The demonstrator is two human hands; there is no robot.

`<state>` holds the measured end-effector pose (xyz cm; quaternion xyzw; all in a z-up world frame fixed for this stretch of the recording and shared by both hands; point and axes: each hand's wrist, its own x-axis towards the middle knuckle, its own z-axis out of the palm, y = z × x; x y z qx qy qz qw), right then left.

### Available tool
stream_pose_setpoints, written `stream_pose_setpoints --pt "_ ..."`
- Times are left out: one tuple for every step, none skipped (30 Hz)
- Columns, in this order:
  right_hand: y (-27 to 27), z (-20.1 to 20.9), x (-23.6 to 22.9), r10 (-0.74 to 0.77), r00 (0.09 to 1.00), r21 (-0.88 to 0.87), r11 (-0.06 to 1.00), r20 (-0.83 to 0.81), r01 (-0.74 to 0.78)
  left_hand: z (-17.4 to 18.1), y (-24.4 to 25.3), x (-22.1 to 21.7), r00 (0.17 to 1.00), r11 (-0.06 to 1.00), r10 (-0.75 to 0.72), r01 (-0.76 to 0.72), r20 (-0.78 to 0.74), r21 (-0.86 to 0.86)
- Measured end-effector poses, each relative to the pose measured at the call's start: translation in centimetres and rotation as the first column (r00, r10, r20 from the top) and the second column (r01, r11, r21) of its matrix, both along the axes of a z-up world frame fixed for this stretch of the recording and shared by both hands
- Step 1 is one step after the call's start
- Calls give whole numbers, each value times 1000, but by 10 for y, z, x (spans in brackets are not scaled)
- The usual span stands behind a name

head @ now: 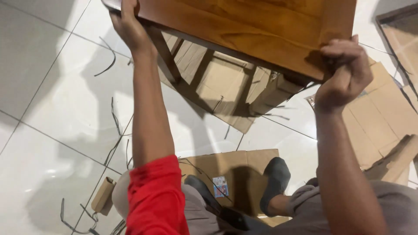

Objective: The person assembles a wooden chair by using black zip ties to secure cardboard protective pieces around the chair legs and frame while sitting on a tiled floor.

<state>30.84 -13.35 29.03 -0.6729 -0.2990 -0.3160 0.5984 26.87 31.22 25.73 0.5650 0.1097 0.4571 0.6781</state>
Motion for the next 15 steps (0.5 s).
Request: stream_pose_setpoints --pt "-8 6 4 106 992 71 992 -63 -102 9 -20 -4 999 999 48 -48 -24 -18" --pt "-14 11 9 218 969 148 968 -114 -201 18 -38 -9 994 995 97 -98 -47 -35" --pt "-24 9 19 210 971 152 970 -111 -192 19 -51 -11 995 996 88 -89 -45 -30" --pt "-34 7 28 172 981 118 980 -89 -161 21 -64 -15 991 988 124 -128 -56 -82" --pt "-43 5 37 134 989 85 988 -66 -128 23 -77 -20 985 977 158 -166 -69 -134" --pt "-50 4 44 128 990 90 988 -63 -123 28 -88 -21 986 979 153 -160 -66 -129" --pt "-57 4 51 141 984 115 985 -107 -129 33 -99 -22 977 967 192 -204 -89 -154" --pt "-63 4 57 157 976 138 981 -151 -137 38 -111 -26 966 951 232 -250 -114 -180" --pt "-67 5 58 155 977 141 981 -148 -134 38 -114 -28 967 953 230 -246 -110 -178" --pt "-70 7 61 167 975 124 981 -147 -150 37 -117 -29 966 953 244 -255 -89 -164" --pt "-73 8 63 180 973 106 981 -147 -165 36 -120 -29 964 952 257 -265 -67 -151" --pt "-74 6 64 177 973 104 981 -146 -162 36 -119 -30 965 953 254 -262 -66 -154" --pt "-76 4 64 184 971 103 980 -153 -169 36 -118 -31 957 945 254 -276 -137 -177" --pt "-76 3 66 192 969 103 979 -158 -177 36 -116 -32 946 936 251 -292 -206 -198" --pt "-76 8 63 191 969 102 979 -155 -176 31 -111 -31 947 936 250 -290 -203 -200"
